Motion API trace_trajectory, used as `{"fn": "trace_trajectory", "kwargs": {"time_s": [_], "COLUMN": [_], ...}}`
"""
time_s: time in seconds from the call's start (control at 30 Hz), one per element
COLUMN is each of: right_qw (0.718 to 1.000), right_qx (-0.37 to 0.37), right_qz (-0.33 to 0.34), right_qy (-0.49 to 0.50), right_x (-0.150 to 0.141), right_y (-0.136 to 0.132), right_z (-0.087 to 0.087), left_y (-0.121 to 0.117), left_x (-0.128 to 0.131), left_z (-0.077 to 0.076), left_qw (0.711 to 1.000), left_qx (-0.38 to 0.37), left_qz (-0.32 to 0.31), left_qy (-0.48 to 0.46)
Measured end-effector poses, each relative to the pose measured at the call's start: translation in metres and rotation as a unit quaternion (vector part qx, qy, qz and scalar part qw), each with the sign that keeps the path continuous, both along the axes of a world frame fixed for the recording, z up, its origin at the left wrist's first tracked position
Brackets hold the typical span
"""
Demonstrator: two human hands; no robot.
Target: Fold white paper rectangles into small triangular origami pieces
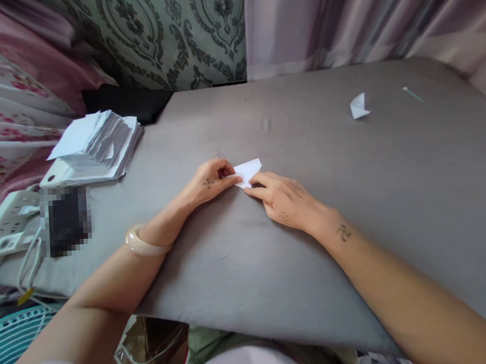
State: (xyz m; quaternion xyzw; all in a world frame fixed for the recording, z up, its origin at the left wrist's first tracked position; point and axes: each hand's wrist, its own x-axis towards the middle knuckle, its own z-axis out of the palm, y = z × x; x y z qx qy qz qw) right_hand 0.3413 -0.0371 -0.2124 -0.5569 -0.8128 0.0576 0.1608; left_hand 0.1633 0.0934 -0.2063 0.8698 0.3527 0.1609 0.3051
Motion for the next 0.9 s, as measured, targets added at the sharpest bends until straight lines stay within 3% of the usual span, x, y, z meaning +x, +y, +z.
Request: {"fn": "trace_trajectory", "kwargs": {"time_s": [0.53,0.67,0.8,0.9], "right_qw": [1.000,1.000,0.999,0.999], "right_qx": [0.002,0.016,0.023,0.021], "right_qz": [0.001,0.004,0.016,0.013], "right_qy": [0.015,-0.003,-0.020,-0.028], "right_x": [-0.002,-0.002,-0.004,-0.006], "right_y": [0.001,0.003,0.005,0.006], "right_z": [0.001,0.002,0.003,0.005], "left_y": [0.000,0.002,-0.002,-0.017], "left_x": [0.002,0.001,0.001,0.004], "left_z": [0.002,-0.004,-0.008,-0.003], "left_qw": [1.000,0.999,0.988,0.952], "left_qx": [-0.001,0.010,0.136,0.260], "left_qz": [0.001,0.002,0.002,-0.055], "left_qy": [0.017,0.039,0.076,0.149]}}
